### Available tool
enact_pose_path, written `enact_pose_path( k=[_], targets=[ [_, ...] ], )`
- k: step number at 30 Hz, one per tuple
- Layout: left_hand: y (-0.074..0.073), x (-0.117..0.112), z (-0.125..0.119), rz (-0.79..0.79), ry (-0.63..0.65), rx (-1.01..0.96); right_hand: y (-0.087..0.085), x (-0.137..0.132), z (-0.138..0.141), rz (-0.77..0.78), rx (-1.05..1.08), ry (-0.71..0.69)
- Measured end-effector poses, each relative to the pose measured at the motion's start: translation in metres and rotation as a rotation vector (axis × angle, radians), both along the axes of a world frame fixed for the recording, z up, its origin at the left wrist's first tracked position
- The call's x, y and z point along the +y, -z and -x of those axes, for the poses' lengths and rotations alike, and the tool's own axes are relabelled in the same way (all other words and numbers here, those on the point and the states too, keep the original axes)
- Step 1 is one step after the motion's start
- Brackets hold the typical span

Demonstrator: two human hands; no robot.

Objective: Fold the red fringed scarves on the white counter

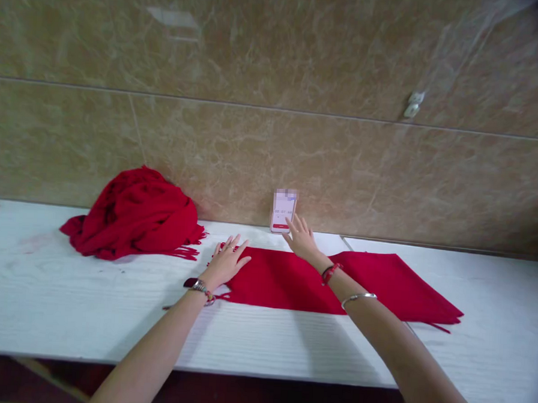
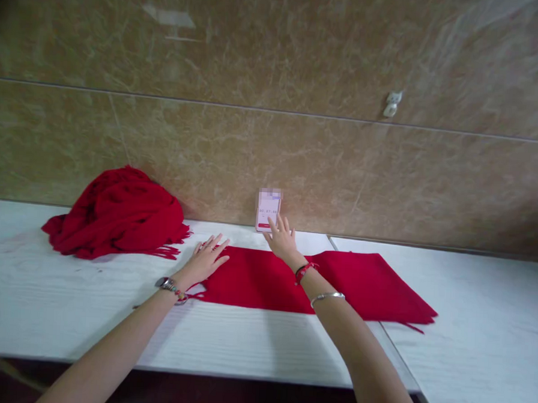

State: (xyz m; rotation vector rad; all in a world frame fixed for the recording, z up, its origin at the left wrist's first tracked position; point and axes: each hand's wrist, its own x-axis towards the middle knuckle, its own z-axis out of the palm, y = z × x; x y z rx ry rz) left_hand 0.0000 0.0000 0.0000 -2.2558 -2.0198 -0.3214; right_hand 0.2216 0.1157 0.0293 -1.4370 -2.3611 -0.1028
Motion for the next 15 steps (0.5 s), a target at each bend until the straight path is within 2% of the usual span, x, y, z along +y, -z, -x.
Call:
enact_pose_path(
  k=[3,8,11,14,15],
  targets=[
    [0.002,0.003,0.003,0.125,0.008,-0.012,-0.020,0.036,-0.001,-0.154,0.007,0.069],
    [0.001,0.003,0.003,0.068,-0.001,-0.003,-0.043,0.075,0.006,-0.233,0.042,0.106],
    [-0.002,0.001,0.001,0.096,0.028,0.022,-0.044,0.083,0.010,-0.222,0.068,0.126],
    [-0.004,0.000,-0.001,-0.009,-0.013,0.020,-0.035,0.080,0.011,-0.215,0.062,0.131],
    [-0.004,0.000,-0.002,0.000,-0.004,0.012,-0.029,0.077,0.010,-0.210,0.047,0.121]
  ],
)
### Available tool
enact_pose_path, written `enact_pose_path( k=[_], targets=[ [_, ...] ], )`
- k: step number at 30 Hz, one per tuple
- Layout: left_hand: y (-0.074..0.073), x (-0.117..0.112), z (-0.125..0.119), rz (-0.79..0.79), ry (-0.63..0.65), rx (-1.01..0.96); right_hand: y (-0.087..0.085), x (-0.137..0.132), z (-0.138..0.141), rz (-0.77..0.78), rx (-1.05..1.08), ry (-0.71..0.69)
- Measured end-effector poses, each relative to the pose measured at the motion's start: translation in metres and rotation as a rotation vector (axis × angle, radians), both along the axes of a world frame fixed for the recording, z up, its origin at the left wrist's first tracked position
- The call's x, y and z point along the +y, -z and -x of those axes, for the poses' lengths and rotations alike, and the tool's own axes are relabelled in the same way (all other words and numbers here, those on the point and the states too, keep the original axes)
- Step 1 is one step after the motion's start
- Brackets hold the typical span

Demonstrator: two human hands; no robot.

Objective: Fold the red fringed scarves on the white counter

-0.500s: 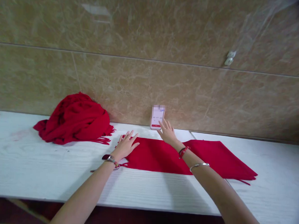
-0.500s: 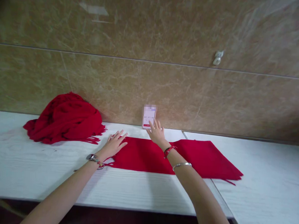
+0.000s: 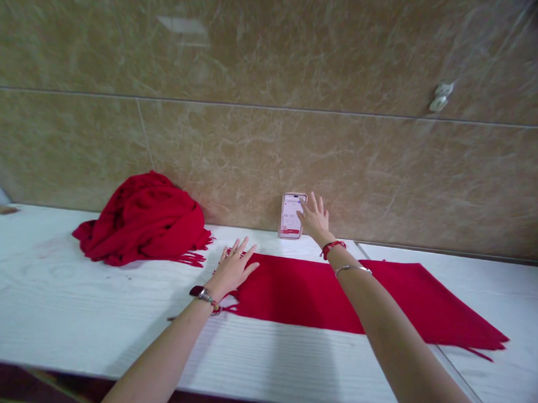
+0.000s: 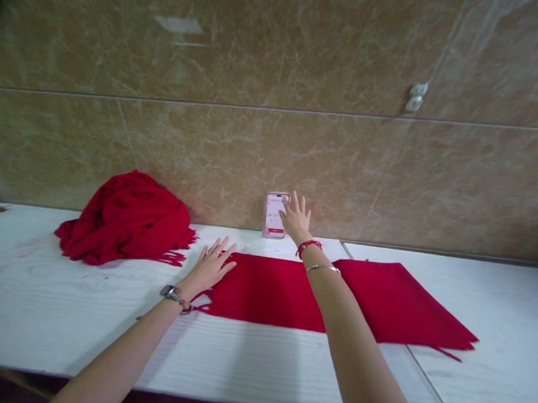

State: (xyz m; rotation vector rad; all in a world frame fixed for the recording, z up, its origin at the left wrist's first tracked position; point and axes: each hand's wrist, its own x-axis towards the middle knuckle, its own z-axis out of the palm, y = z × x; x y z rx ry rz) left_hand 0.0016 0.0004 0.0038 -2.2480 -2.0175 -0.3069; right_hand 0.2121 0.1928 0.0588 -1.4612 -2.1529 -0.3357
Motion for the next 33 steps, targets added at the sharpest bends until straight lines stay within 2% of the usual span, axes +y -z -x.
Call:
enact_pose_path(
  k=[3,7,9,12,15,17,19,21,24,26,29,33],
  targets=[
    [0.001,0.000,0.000,0.080,0.053,-0.023,0.018,-0.017,-0.006,0.010,-0.047,-0.037],
    [0.002,0.000,0.000,0.051,0.056,-0.052,0.038,-0.054,-0.016,0.040,-0.031,-0.093],
    [0.001,0.000,0.000,0.067,0.070,-0.066,0.045,-0.078,-0.021,0.102,-0.029,-0.141],
    [0.000,-0.001,0.000,-0.031,0.016,-0.090,0.053,-0.115,-0.029,0.245,-0.074,-0.251],
    [0.002,-0.002,0.001,0.058,0.067,-0.080,0.061,-0.142,-0.035,0.363,-0.157,-0.385],
    [0.004,-0.002,0.004,0.090,0.092,-0.065,0.064,-0.149,-0.038,0.406,-0.202,-0.431],
    [0.007,-0.001,0.007,0.015,0.039,-0.073,0.063,-0.144,-0.037,0.404,-0.227,-0.415],
    [0.009,0.001,0.010,-0.025,-0.013,-0.086,0.059,-0.129,-0.033,0.353,-0.237,-0.337],
    [0.013,0.004,0.015,0.005,-0.013,-0.095,0.053,-0.098,-0.025,0.285,-0.255,-0.183],
    [0.015,0.006,0.017,0.010,0.004,-0.091,0.052,-0.079,-0.018,0.311,-0.272,-0.106],
    [0.016,0.008,0.019,0.002,0.016,-0.075,0.056,-0.059,-0.009,0.367,-0.288,-0.058],
    [0.013,0.009,0.017,0.031,0.021,-0.060,0.064,-0.043,-0.002,0.369,-0.284,-0.048]
  ],
)
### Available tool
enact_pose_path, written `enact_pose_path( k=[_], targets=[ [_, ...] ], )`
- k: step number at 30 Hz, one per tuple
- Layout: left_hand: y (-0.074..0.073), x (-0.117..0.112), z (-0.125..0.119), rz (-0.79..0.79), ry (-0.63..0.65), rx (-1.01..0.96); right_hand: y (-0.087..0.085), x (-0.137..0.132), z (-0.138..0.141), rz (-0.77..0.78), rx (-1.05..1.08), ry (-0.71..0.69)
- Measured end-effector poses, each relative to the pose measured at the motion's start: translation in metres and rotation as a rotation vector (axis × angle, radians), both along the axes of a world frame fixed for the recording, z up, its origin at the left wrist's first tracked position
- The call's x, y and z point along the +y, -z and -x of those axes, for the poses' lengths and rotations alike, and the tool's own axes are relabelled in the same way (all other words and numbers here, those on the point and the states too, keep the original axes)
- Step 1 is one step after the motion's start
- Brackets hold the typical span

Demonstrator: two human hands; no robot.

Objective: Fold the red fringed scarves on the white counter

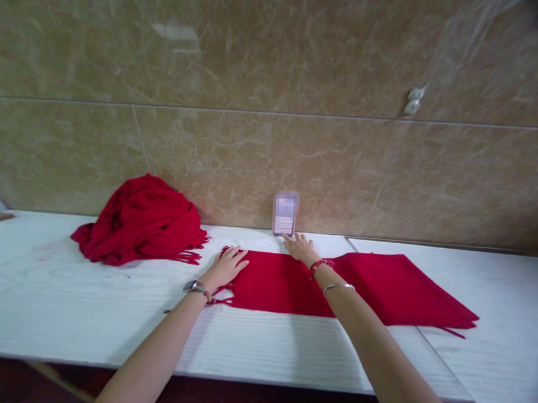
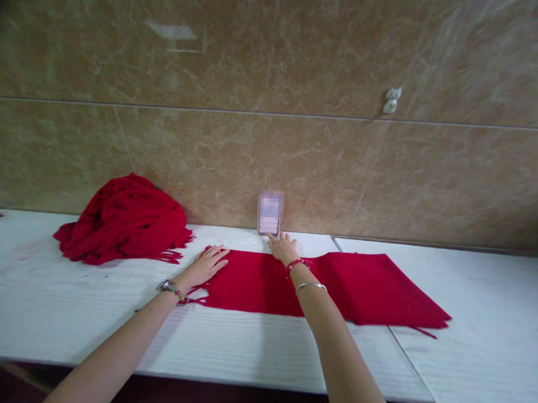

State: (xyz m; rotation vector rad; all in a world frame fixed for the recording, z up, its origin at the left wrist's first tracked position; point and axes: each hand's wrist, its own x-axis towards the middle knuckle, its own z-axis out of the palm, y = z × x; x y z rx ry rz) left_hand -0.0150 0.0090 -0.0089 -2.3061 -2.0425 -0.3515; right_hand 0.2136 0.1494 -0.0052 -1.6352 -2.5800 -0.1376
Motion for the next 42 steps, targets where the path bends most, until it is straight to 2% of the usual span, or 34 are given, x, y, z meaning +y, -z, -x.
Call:
enact_pose_path(
  k=[5,9,13,16,18,20,23,27,29,32,35,37,39,42],
  targets=[
    [-0.002,0.000,-0.002,0.040,0.003,-0.008,0.001,0.007,0.004,0.032,-0.021,0.025],
    [-0.002,-0.001,-0.002,0.043,0.003,-0.011,-0.003,-0.001,-0.002,0.027,-0.034,0.040],
    [-0.005,-0.002,-0.004,0.015,-0.007,-0.010,-0.009,-0.028,-0.015,0.045,-0.021,-0.001],
    [-0.011,-0.006,-0.011,-0.069,0.038,-0.019,-0.009,-0.057,-0.019,0.025,0.040,-0.109],
    [-0.013,-0.009,-0.016,-0.031,0.138,-0.015,-0.005,-0.075,-0.017,0.061,0.063,-0.213],
    [-0.012,-0.012,-0.019,0.083,0.194,0.005,-0.001,-0.087,-0.012,0.116,0.049,-0.286],
    [-0.011,-0.014,-0.017,0.147,0.136,0.032,0.002,-0.092,-0.006,0.148,0.016,-0.294],
    [-0.010,-0.014,-0.010,0.020,0.033,0.038,-0.002,-0.095,0.003,0.143,0.078,-0.296],
    [-0.009,-0.013,-0.007,0.050,0.031,0.032,-0.002,-0.100,0.008,0.135,0.110,-0.371],
    [-0.011,-0.013,-0.001,0.176,0.049,0.023,0.000,-0.107,0.014,0.129,0.100,-0.445],
    [-0.021,-0.017,0.008,0.117,0.053,0.006,0.003,-0.111,0.013,0.136,0.109,-0.438],
    [-0.031,-0.024,0.013,0.056,0.118,-0.023,0.001,-0.111,0.011,0.146,0.133,-0.430],
    [-0.041,-0.035,0.015,0.105,0.249,-0.034,-0.003,-0.113,0.010,0.122,0.174,-0.448],
    [-0.048,-0.050,0.013,0.220,0.366,0.029,-0.010,-0.117,0.009,0.062,0.231,-0.619]
  ],
)
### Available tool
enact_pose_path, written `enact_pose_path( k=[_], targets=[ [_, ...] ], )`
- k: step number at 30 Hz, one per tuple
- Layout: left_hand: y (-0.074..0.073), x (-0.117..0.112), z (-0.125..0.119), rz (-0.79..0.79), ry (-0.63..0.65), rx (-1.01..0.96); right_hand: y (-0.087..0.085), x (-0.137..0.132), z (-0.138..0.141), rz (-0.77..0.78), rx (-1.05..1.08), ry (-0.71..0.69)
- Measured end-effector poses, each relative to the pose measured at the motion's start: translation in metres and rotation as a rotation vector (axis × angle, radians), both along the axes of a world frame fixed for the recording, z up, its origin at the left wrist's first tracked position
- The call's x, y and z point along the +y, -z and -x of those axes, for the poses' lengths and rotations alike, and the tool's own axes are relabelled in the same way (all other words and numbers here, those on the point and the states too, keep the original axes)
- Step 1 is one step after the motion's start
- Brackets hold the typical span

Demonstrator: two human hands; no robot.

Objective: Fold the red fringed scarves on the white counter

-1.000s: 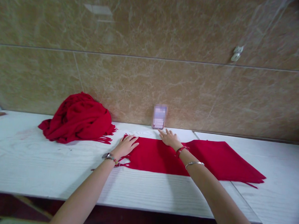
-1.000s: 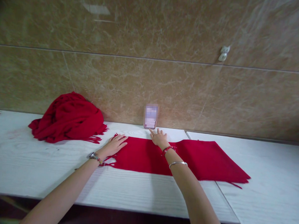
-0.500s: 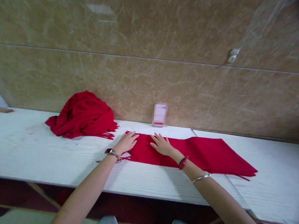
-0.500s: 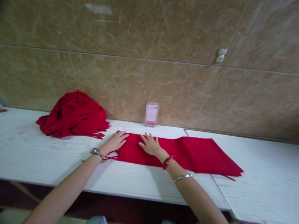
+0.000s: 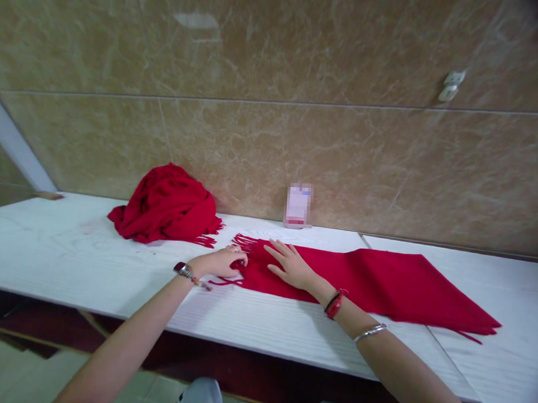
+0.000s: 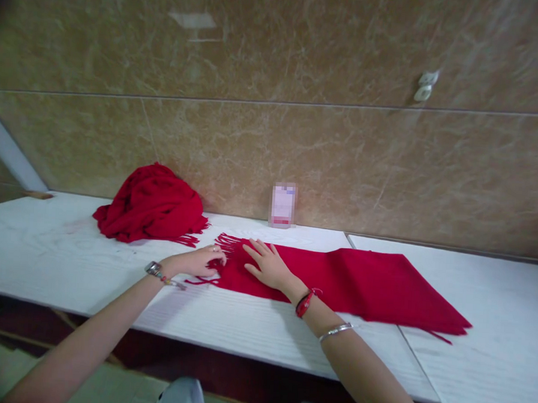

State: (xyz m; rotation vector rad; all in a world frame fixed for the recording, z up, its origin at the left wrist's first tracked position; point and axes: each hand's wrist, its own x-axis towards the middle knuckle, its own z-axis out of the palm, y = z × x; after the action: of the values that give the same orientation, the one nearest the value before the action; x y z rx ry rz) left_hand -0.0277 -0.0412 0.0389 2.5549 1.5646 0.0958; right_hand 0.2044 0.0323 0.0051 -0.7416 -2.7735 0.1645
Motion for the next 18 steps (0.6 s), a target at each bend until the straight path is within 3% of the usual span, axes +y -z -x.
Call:
enact_pose_path(
  k=[3,7,13,18],
  targets=[
    [-0.004,-0.008,0.001,-0.050,-0.035,0.121,-0.001,-0.004,0.001,0.025,-0.045,-0.160],
    [-0.012,-0.013,0.006,-0.202,-0.112,0.221,0.003,-0.004,0.002,0.079,-0.071,-0.152],
    [-0.002,-0.026,-0.011,-0.211,0.104,0.050,0.009,0.001,0.003,0.108,-0.023,-0.154],
    [0.002,-0.022,0.010,-0.265,0.076,0.220,0.012,0.002,0.002,0.085,-0.011,-0.164]
  ],
)
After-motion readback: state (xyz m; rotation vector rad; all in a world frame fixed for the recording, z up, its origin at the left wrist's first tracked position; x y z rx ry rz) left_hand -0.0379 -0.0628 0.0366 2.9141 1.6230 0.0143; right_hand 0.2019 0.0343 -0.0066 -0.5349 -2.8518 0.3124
